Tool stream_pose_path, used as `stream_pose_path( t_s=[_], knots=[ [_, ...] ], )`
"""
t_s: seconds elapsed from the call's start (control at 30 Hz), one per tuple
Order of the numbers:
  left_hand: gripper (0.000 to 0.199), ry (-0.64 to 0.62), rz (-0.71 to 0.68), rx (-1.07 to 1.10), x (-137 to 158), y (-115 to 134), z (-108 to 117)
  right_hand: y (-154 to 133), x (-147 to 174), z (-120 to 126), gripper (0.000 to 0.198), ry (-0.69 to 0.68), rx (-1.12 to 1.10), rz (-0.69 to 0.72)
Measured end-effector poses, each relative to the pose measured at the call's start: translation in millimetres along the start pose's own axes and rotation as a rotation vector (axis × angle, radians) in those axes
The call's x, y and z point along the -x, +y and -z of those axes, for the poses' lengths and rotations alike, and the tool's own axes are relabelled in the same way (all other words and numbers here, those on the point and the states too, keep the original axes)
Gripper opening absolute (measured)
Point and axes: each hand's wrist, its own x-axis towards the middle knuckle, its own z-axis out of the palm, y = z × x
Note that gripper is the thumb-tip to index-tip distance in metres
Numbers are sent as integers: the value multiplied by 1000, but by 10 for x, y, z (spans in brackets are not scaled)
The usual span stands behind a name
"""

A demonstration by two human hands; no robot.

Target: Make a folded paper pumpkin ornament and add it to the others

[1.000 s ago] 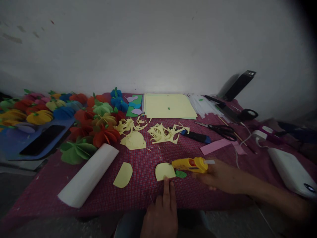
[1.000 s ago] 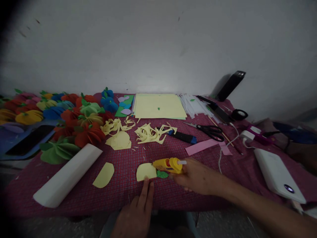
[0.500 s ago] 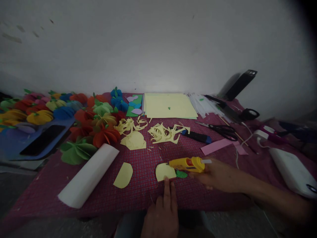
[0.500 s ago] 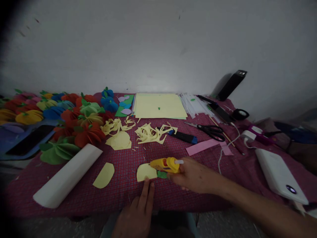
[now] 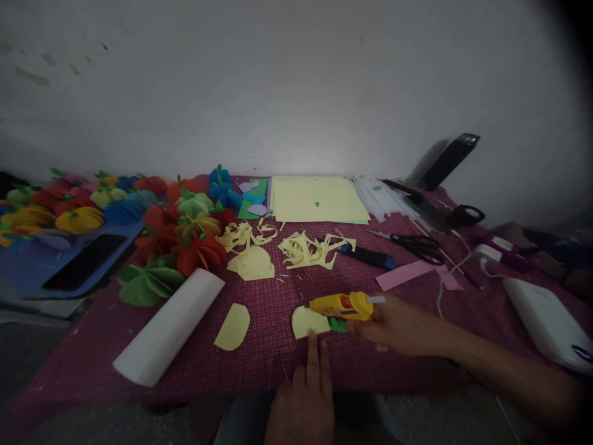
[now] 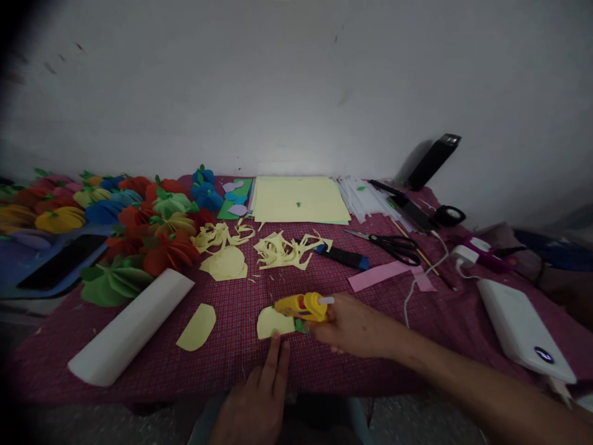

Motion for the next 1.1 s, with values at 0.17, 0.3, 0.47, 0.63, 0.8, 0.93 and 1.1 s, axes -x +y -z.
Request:
stream_pose_path(
  t_s=[0.17,0.3,0.47,0.63,0.8,0.93,1.1],
  knots=[
    [53,-9,-17,2,0,-11,15,-9,31,26,22,-32,-127,-50],
    [51,18,-13,-1,-4,-13,33,-39,64,61,23,-28,-155,-81],
    [51,23,-4,-4,-7,-15,46,-33,14,17,21,-45,-119,-55],
    [52,3,1,9,-4,-4,39,-15,-40,-40,16,-38,-82,-44],
    [55,-3,13,28,-3,0,35,5,-55,-59,14,-44,-112,-31],
    [53,-8,1,33,-2,-6,36,8,-71,-57,16,-50,-77,-39],
    [54,-10,15,19,3,2,31,-1,-67,-45,18,-48,-51,-30]
  ],
)
